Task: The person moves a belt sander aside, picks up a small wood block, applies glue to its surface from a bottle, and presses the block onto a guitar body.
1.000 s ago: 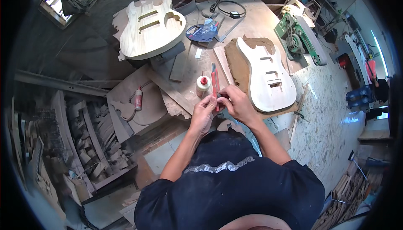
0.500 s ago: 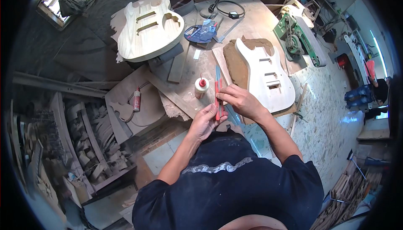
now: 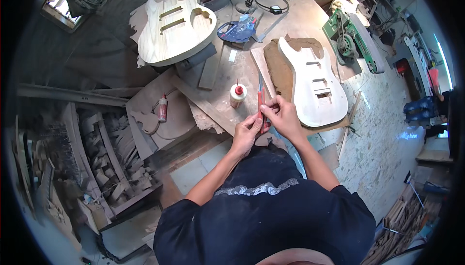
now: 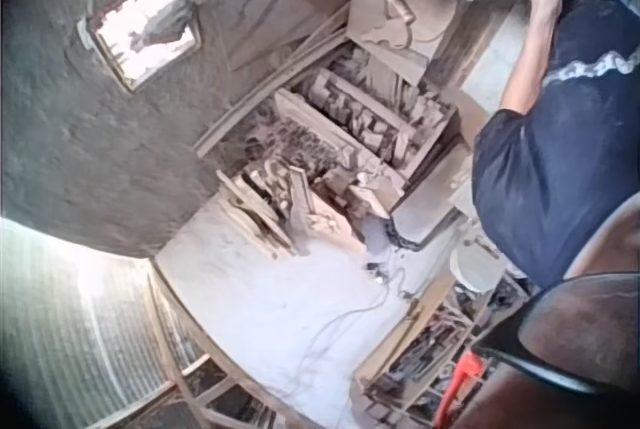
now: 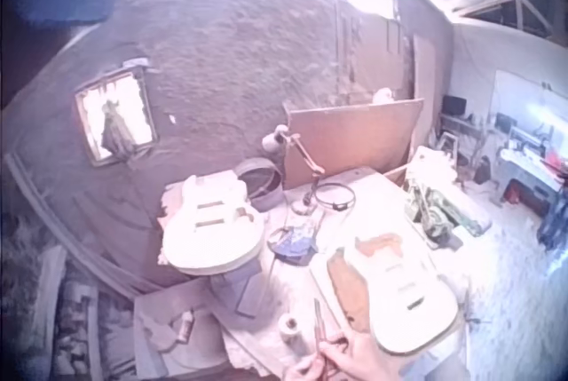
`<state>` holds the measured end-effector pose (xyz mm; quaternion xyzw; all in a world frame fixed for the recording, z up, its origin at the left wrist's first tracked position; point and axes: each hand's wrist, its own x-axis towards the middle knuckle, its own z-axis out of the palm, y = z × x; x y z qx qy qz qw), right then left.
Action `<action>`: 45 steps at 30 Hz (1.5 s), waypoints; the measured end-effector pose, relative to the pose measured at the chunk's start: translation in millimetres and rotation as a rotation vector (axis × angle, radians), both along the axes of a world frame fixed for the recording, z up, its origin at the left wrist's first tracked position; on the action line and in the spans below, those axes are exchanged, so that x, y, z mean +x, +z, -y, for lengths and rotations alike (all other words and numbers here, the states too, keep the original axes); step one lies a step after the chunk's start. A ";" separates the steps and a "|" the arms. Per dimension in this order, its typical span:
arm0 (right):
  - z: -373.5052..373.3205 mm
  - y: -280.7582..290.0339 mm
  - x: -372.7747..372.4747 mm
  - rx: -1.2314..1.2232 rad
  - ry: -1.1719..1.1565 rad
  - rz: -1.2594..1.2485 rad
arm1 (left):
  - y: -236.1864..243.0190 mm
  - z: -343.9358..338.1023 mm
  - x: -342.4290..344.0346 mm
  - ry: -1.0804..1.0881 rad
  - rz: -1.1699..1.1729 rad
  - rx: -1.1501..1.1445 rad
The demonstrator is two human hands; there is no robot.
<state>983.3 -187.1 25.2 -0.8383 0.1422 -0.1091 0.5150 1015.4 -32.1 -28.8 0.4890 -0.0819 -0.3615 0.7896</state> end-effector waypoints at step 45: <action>94.8 -72.7 119.5 -0.440 0.716 -0.152 | -47.9 14.1 152.7 0.189 0.713 0.523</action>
